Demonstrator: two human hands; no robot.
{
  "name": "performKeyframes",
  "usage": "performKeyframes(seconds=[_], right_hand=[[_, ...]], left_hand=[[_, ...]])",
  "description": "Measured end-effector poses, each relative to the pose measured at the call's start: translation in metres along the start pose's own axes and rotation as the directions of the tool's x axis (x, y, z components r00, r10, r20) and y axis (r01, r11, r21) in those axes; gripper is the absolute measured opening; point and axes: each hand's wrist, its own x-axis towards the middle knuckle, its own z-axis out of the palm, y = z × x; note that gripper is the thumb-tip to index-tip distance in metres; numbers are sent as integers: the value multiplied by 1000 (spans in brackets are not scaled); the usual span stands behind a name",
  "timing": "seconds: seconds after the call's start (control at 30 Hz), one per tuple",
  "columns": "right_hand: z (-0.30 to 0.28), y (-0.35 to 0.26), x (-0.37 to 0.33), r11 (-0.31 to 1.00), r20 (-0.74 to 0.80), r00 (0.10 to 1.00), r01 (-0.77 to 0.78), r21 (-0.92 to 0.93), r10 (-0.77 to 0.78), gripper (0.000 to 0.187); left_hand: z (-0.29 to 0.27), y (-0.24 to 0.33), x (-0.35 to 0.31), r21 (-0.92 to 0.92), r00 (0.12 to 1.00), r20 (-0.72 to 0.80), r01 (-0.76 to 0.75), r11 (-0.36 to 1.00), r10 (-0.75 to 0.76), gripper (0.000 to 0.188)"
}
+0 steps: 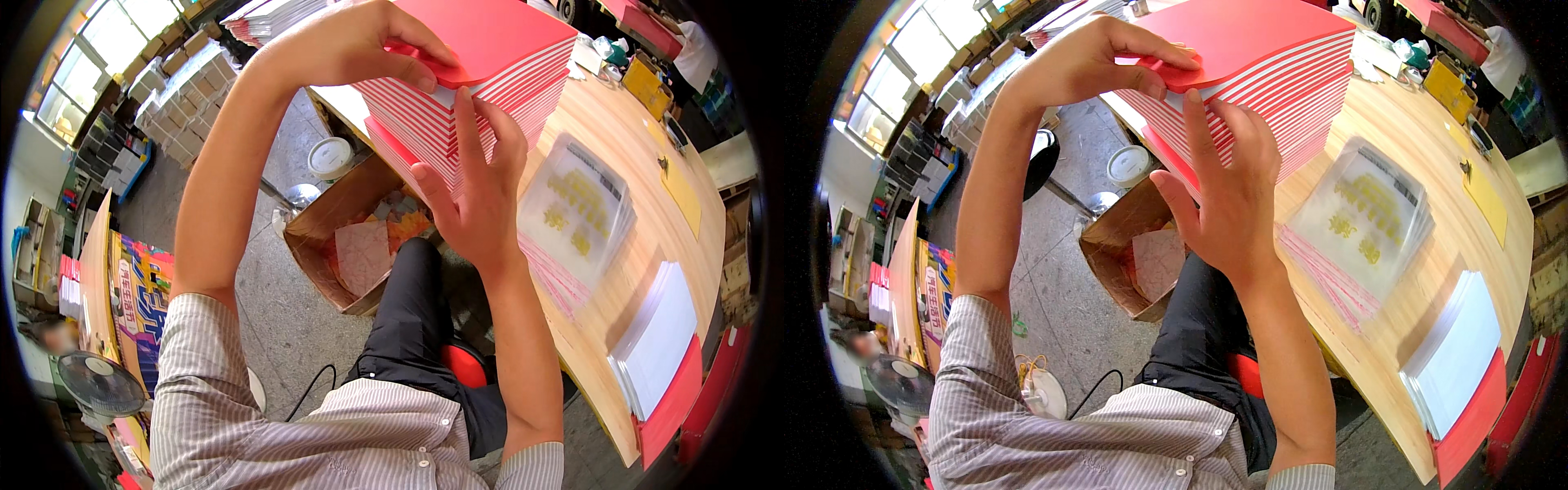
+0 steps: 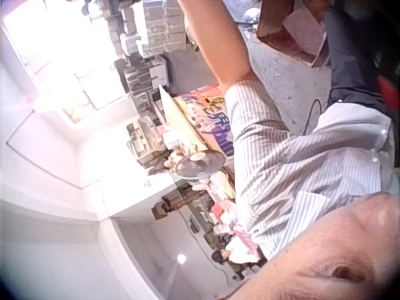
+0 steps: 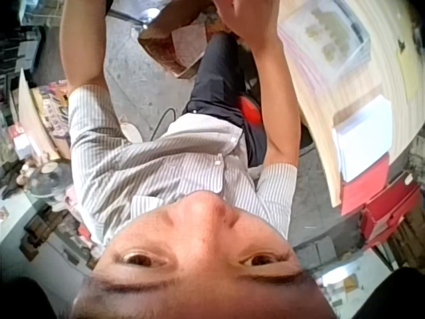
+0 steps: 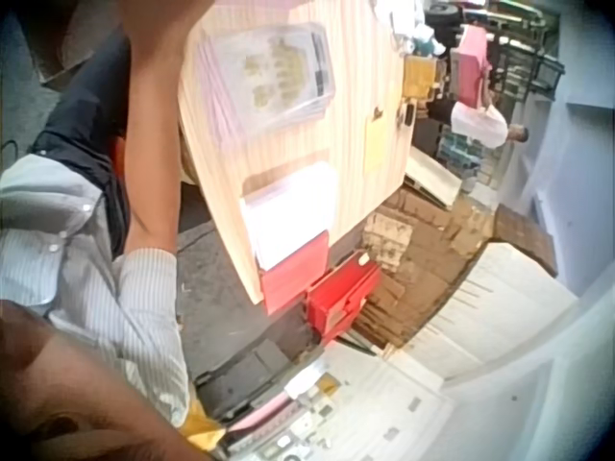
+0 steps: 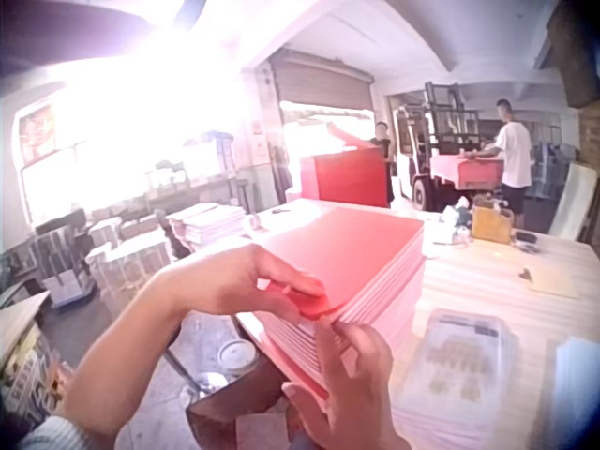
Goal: The person sits at a wooden table and repeatedly inserts white paper sheets into red envelopes. They pick up a red envelope, open it, insert a white sheet, and place the finished item on a stack. The process is repeated multiple times throughout the clip.
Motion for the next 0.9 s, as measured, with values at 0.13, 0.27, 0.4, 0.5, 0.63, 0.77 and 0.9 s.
performKeyframes(seconds=[0.13,0.27,0.4,0.5,0.63,0.77,0.9], right_hand=[[2,1,-1,1000,6,1000,3,-3,-3,67],[2,1,-2,1000,4,1000,0,-2,1,68],[4,2,-2,1000,-13,1000,0,14,0,69],[2,1,-1,1000,41,999,-2,0,2,70],[3,2,-1,1000,1,1000,-1,9,1,68],[2,1,-2,1000,13,1000,-17,9,17,67],[1,1,-2,1000,15,1000,-14,11,13,66]], left_hand=[[0,0,0,-16,1000,-2,-26,1000,26,32],[1,-2,0,-39,1000,5,-8,999,8,31],[1,-1,0,-54,1000,6,19,998,-19,32],[-1,0,-1,-38,1000,6,25,999,-24,32],[0,-2,0,-41,1000,0,20,999,-20,32],[0,-4,0,36,998,-16,-55,998,55,33],[-1,-1,0,-23,1000,1,21,1000,-21,33]])
